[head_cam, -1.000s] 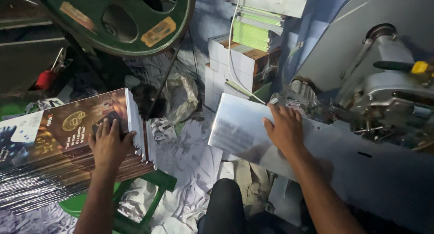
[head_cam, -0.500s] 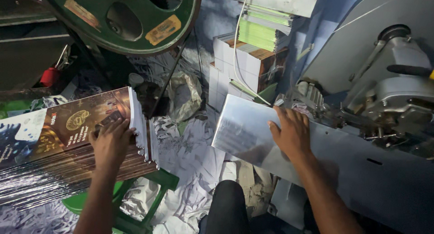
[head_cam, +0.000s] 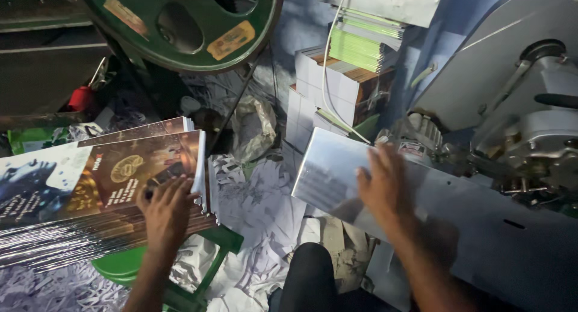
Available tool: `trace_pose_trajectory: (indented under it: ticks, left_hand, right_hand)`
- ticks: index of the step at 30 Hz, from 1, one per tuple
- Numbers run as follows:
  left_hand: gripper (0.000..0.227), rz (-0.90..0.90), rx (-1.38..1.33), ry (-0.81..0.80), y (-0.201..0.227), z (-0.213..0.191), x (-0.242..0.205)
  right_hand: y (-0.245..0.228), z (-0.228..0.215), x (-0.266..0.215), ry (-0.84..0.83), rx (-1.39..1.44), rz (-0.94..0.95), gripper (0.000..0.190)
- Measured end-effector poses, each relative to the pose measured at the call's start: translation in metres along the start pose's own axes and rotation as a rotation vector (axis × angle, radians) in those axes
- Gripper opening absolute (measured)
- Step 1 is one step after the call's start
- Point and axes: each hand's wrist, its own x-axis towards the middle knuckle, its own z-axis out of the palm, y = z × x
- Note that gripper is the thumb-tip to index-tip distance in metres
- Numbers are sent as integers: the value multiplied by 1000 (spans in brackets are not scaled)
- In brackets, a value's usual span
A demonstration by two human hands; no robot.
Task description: The person repeatedly picks up a printed booklet, places it into a binding machine, and secures the spine with metal staples. The person then removes the finished booklet and sets it aside before repeating the process with the next item.
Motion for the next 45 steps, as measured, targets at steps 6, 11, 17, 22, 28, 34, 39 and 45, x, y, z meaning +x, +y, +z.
trace_pose_trajectory:
  ticks: [6, 11, 17, 22, 28, 34, 39, 45]
  left_hand:
    - [36, 58, -83, 54, 36, 5, -1]
    - [38, 94, -172, 85, 78, -7, 0]
    - [41, 151, -222, 89, 117, -24, 2]
    - [46, 234, -435, -49, 124, -25, 22]
    - [26, 15, -486, -224, 101, 23, 76]
    - [37, -66, -312, -133, 70, 77, 139]
    - [33, -70, -419, -136, 63, 91, 147]
    - [33, -47, -461, -110, 65, 96, 150]
  right_hand:
    - [-94, 73, -18, -386, 788, 286, 45]
    - [-170, 131, -15, -694, 1616, 859, 42]
    - [-188, 125, 1, -671, 1736, 1052, 34]
    - [-161, 122, -7, -571, 1676, 1112, 43]
    - [-129, 133, -16, -401, 1451, 1152, 55]
    - [-116, 117, -14, -332, 1475, 952, 45]
    - [-114, 108, -14, -350, 1473, 886, 42]
    - [-113, 105, -15, -321, 1509, 927, 46]
